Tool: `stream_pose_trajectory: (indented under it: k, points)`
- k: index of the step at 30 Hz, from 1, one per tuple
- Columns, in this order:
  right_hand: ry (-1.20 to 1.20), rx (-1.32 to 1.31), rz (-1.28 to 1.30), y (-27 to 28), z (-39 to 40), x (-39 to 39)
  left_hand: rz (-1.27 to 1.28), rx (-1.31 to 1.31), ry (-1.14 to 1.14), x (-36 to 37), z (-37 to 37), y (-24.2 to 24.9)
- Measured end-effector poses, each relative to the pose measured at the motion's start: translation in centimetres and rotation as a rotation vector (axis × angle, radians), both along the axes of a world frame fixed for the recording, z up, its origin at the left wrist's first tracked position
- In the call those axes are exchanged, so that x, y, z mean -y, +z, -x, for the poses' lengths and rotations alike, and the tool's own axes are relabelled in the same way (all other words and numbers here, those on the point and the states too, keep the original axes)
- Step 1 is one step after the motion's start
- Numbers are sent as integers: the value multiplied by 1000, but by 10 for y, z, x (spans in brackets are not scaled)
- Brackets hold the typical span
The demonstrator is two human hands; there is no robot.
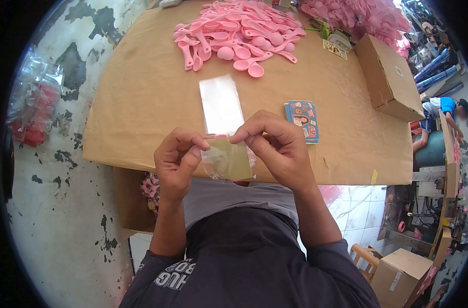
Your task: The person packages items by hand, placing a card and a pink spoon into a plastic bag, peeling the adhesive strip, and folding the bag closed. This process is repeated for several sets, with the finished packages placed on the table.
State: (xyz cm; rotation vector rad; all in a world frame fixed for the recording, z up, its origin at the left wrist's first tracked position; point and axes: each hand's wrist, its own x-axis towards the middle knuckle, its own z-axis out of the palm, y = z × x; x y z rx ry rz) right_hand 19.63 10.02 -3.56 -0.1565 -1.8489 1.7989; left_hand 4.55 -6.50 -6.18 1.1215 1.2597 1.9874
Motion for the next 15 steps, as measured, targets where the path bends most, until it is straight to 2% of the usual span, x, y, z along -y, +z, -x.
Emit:
stream_pose_trajectory:
  k: [3, 5, 8, 10, 15]
  points:
    - [-16, 8, -101, 3, -1, -1, -14, 23, -3, 0, 3, -3]
    - [-18, 17, -140, 3, -1, 0, -73, 164, -57, 0, 5, -8]
    - [-66, 69, -157, -1, 3, 8, -18, 270, -43, -3, -5, -3]
    - [-126, -46, 44, -2, 7, 16, 37, 286, -77, -5, -8, 7]
    - [-130, -120, 88, 2, 9, 17, 188, 252, -178, 0, -4, 8]
